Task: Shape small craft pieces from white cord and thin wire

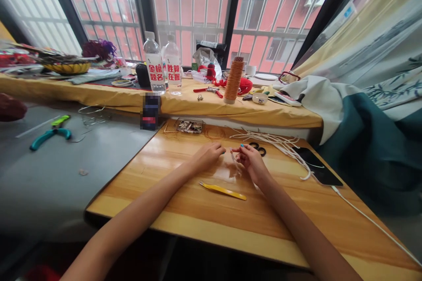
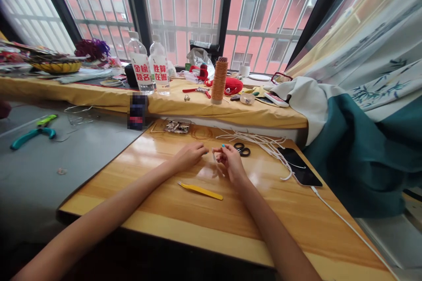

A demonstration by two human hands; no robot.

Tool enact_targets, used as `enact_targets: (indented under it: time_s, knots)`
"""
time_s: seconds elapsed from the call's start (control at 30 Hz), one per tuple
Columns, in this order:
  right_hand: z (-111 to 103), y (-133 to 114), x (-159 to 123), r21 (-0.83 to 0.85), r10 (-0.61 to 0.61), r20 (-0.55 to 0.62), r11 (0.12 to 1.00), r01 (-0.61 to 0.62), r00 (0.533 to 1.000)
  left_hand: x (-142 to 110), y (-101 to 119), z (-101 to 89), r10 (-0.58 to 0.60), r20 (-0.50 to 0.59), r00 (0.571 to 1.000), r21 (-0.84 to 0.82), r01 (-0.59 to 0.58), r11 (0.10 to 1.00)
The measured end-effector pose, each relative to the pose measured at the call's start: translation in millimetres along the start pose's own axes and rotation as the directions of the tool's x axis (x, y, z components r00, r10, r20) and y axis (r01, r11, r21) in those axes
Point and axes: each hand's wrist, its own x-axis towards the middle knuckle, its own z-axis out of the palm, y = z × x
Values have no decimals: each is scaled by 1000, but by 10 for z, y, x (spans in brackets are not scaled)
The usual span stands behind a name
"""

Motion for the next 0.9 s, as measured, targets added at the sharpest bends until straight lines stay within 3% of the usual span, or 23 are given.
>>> enact_targets:
  time_s: [0.17, 0.23, 0.3, 0.43, 0.53, 0.63, 0.77, 0.83, 0.9]
  knots:
    - [-104, -14, 49, 41, 33, -52, 999, -31, 998, 43, 79, 22, -47, 14, 999, -228, 49, 972]
    - [-129, -12, 53, 46, 70, -54, 997, -68, 996, 73, 114, 7, -79, 28, 996, -391, 84, 916]
    - [-132, -13, 47, 47, 114, -50, 993, -112, 992, 93, 144, -17, -141, 48, 989, -591, 142, 794]
    - [-90, -27, 22, 37, 194, -13, 980, -193, 981, 94, 211, -44, -263, 117, 958, -863, 229, 450]
    - [-45, -41, -3, 37, 229, 32, 973, -230, 973, 83, 263, -38, -283, 180, 942, -950, 241, 197]
    - [-6, -41, -22, 45, 230, 84, 971, -234, 970, 82, 284, -28, -278, 228, 933, -968, 247, 36]
    - [31, -10, -24, 63, 167, 128, 982, -176, 978, 92, 262, -29, -285, 247, 926, -969, 241, -57]
    - [45, 10, -23, 73, 121, 132, 989, -131, 984, 94, 243, -31, -299, 253, 920, -967, 249, -54]
    - [58, 27, -26, 73, 76, 142, 994, -87, 987, 94, 228, -26, -315, 268, 910, -959, 285, 7]
